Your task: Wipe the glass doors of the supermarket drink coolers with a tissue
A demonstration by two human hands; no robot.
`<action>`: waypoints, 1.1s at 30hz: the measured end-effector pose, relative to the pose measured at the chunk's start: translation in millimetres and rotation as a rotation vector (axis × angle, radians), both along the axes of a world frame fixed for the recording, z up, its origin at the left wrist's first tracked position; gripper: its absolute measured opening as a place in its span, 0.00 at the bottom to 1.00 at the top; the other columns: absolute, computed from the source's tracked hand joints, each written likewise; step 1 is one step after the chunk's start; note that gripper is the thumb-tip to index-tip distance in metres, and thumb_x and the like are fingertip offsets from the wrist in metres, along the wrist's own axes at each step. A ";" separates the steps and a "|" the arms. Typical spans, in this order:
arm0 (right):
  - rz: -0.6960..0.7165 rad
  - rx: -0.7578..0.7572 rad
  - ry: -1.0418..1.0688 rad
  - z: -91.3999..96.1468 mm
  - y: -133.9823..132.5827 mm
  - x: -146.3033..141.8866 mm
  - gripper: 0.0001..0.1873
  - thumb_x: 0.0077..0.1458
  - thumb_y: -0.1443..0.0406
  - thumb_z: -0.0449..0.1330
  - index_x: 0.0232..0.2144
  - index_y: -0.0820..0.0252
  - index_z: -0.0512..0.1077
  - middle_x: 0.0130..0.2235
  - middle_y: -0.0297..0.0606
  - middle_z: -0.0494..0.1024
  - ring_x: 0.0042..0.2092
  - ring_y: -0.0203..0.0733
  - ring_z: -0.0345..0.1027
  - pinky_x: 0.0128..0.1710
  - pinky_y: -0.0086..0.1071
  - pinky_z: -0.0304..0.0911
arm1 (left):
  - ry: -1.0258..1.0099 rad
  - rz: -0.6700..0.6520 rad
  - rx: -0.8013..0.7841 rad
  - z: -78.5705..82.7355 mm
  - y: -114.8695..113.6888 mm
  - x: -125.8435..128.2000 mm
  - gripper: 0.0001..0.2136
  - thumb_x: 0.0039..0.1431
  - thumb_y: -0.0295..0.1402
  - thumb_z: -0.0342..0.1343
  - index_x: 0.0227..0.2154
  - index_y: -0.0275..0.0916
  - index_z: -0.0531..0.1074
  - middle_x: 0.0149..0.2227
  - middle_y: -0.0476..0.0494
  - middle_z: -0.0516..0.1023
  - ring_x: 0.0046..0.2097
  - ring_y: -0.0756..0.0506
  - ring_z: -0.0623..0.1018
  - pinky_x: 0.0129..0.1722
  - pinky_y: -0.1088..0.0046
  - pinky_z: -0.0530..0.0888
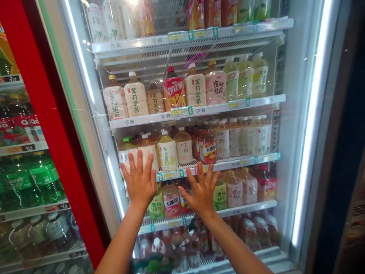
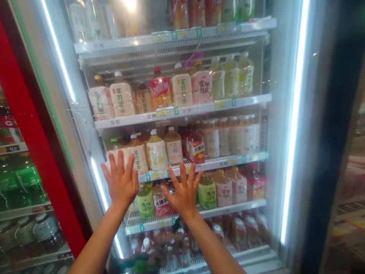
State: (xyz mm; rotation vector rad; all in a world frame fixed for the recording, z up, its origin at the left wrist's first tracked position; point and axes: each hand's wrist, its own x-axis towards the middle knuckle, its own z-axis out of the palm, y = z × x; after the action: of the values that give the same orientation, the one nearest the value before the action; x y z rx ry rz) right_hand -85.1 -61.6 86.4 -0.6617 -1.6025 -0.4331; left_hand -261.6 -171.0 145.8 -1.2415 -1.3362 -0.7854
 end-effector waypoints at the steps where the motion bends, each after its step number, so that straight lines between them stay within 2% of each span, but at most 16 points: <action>1: -0.007 0.015 0.003 -0.1 2.1 -0.4 0.48 0.61 0.51 0.62 0.74 0.40 0.40 0.77 0.37 0.33 0.75 0.73 0.24 0.65 0.81 0.36 | 0.011 0.000 -0.019 -10.2 -1.6 0.5 0.34 0.66 0.33 0.53 0.72 0.48 0.47 0.75 0.44 0.42 0.76 0.37 0.37 0.73 0.41 0.36; 3: -0.022 0.037 0.009 -0.7 4.9 -1.1 0.48 0.61 0.50 0.61 0.74 0.41 0.41 0.77 0.38 0.34 0.75 0.73 0.25 0.65 0.81 0.36 | 0.008 -0.011 -0.054 -35.6 -4.3 3.1 0.35 0.65 0.34 0.55 0.72 0.50 0.48 0.75 0.47 0.43 0.76 0.40 0.40 0.74 0.47 0.36; 5: -0.033 0.052 0.018 -1.5 5.5 -2.4 0.46 0.62 0.49 0.60 0.74 0.42 0.42 0.77 0.38 0.35 0.75 0.73 0.26 0.65 0.80 0.37 | -0.001 -0.014 -0.058 -45.7 -3.7 5.5 0.35 0.65 0.34 0.56 0.72 0.50 0.50 0.75 0.48 0.44 0.76 0.40 0.40 0.75 0.49 0.36; 6: -0.036 0.056 0.024 -1.8 5.3 -3.2 0.46 0.62 0.49 0.60 0.74 0.42 0.42 0.77 0.38 0.35 0.75 0.72 0.26 0.65 0.80 0.37 | -0.004 -0.016 -0.054 -40.9 -1.7 6.1 0.34 0.65 0.34 0.55 0.72 0.50 0.50 0.75 0.48 0.43 0.76 0.39 0.40 0.74 0.48 0.36; 9: -0.035 0.051 0.036 -1.7 3.8 -4.3 0.45 0.63 0.50 0.58 0.74 0.41 0.41 0.77 0.37 0.34 0.75 0.71 0.26 0.66 0.80 0.36 | -0.029 -0.013 -0.002 -8.0 7.1 7.3 0.34 0.66 0.33 0.54 0.72 0.49 0.48 0.76 0.44 0.42 0.76 0.36 0.39 0.73 0.39 0.38; 11: -0.027 0.042 0.032 -1.1 2.9 -3.4 0.45 0.64 0.50 0.58 0.74 0.41 0.40 0.77 0.36 0.34 0.75 0.71 0.26 0.66 0.80 0.36 | -0.040 -0.010 0.022 -2.0 9.6 9.2 0.35 0.66 0.34 0.54 0.72 0.49 0.48 0.76 0.43 0.42 0.76 0.34 0.39 0.72 0.36 0.39; 15: 0.000 0.015 0.008 1.4 0.6 2.1 0.45 0.64 0.50 0.59 0.74 0.41 0.40 0.77 0.37 0.33 0.75 0.72 0.25 0.65 0.80 0.37 | -0.023 -0.045 -0.061 -41.3 7.1 19.7 0.34 0.66 0.35 0.54 0.72 0.50 0.49 0.76 0.48 0.42 0.76 0.38 0.40 0.74 0.45 0.37; 16: 0.007 -0.001 -0.006 2.1 -0.3 3.6 0.45 0.64 0.51 0.59 0.74 0.41 0.40 0.77 0.38 0.33 0.75 0.72 0.25 0.65 0.80 0.37 | -0.018 -0.048 -0.076 -46.3 8.6 23.8 0.34 0.66 0.35 0.54 0.72 0.50 0.49 0.76 0.48 0.43 0.76 0.39 0.40 0.74 0.47 0.36; 17: 0.011 -0.019 -0.020 2.7 -1.5 4.8 0.46 0.64 0.52 0.59 0.74 0.41 0.39 0.77 0.38 0.33 0.75 0.72 0.24 0.65 0.80 0.37 | -0.011 -0.047 -0.082 -45.1 12.0 28.4 0.34 0.66 0.35 0.55 0.72 0.50 0.50 0.76 0.48 0.42 0.76 0.39 0.40 0.74 0.47 0.36; 20: 0.002 -0.059 -0.044 2.4 -4.4 7.5 0.45 0.64 0.55 0.60 0.74 0.40 0.40 0.77 0.37 0.34 0.75 0.70 0.24 0.67 0.77 0.39 | -0.008 -0.030 -0.034 -17.8 29.4 44.7 0.34 0.66 0.34 0.54 0.72 0.49 0.49 0.76 0.46 0.42 0.76 0.38 0.38 0.74 0.43 0.36; 22: -0.003 -0.050 -0.056 0.7 -3.6 10.9 0.44 0.64 0.56 0.60 0.74 0.42 0.41 0.76 0.37 0.36 0.75 0.67 0.26 0.68 0.74 0.39 | -0.009 -0.030 -0.001 -9.2 38.7 56.2 0.34 0.66 0.33 0.54 0.72 0.48 0.48 0.75 0.44 0.43 0.76 0.37 0.38 0.73 0.40 0.36; 25: -0.019 -0.030 -0.051 2.2 7.1 27.2 0.44 0.66 0.57 0.58 0.75 0.48 0.39 0.76 0.40 0.36 0.76 0.65 0.26 0.69 0.72 0.38 | -0.001 -0.038 -0.021 -34.8 42.2 70.4 0.35 0.65 0.35 0.55 0.72 0.48 0.49 0.75 0.45 0.44 0.76 0.38 0.40 0.74 0.44 0.37; 27: -0.047 -0.030 -0.014 11.1 21.8 48.0 0.44 0.66 0.59 0.57 0.75 0.47 0.37 0.76 0.39 0.36 0.76 0.64 0.25 0.69 0.73 0.37 | 0.034 -0.075 -0.072 -47.9 45.0 77.8 0.33 0.66 0.37 0.54 0.71 0.51 0.51 0.75 0.49 0.45 0.76 0.40 0.42 0.75 0.50 0.36; 28: -0.061 -0.029 0.007 18.5 30.9 60.7 0.44 0.66 0.60 0.57 0.75 0.45 0.37 0.76 0.38 0.35 0.76 0.64 0.25 0.69 0.73 0.37 | 0.047 -0.086 -0.079 -43.7 48.9 81.8 0.33 0.66 0.37 0.54 0.71 0.51 0.51 0.75 0.49 0.46 0.76 0.40 0.42 0.75 0.50 0.35; 29: -0.075 -0.023 0.026 27.4 40.7 73.8 0.44 0.67 0.60 0.57 0.74 0.43 0.37 0.76 0.36 0.34 0.76 0.64 0.24 0.69 0.74 0.37 | 0.050 -0.092 -0.074 -30.9 54.7 86.4 0.33 0.66 0.37 0.54 0.71 0.52 0.51 0.75 0.49 0.46 0.76 0.39 0.42 0.75 0.49 0.35; 33: -0.098 0.032 0.086 64.4 77.3 115.7 0.42 0.67 0.58 0.56 0.74 0.40 0.37 0.77 0.33 0.31 0.76 0.65 0.23 0.68 0.77 0.36 | 0.060 -0.086 0.017 50.3 83.1 110.4 0.33 0.67 0.35 0.52 0.72 0.52 0.47 0.75 0.46 0.43 0.76 0.36 0.39 0.73 0.39 0.36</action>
State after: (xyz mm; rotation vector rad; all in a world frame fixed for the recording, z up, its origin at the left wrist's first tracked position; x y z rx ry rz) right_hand 30.6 15.7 150.8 -0.7275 -1.4832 -0.4942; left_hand -151.2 -87.9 196.1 -1.3063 -1.2325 -0.8119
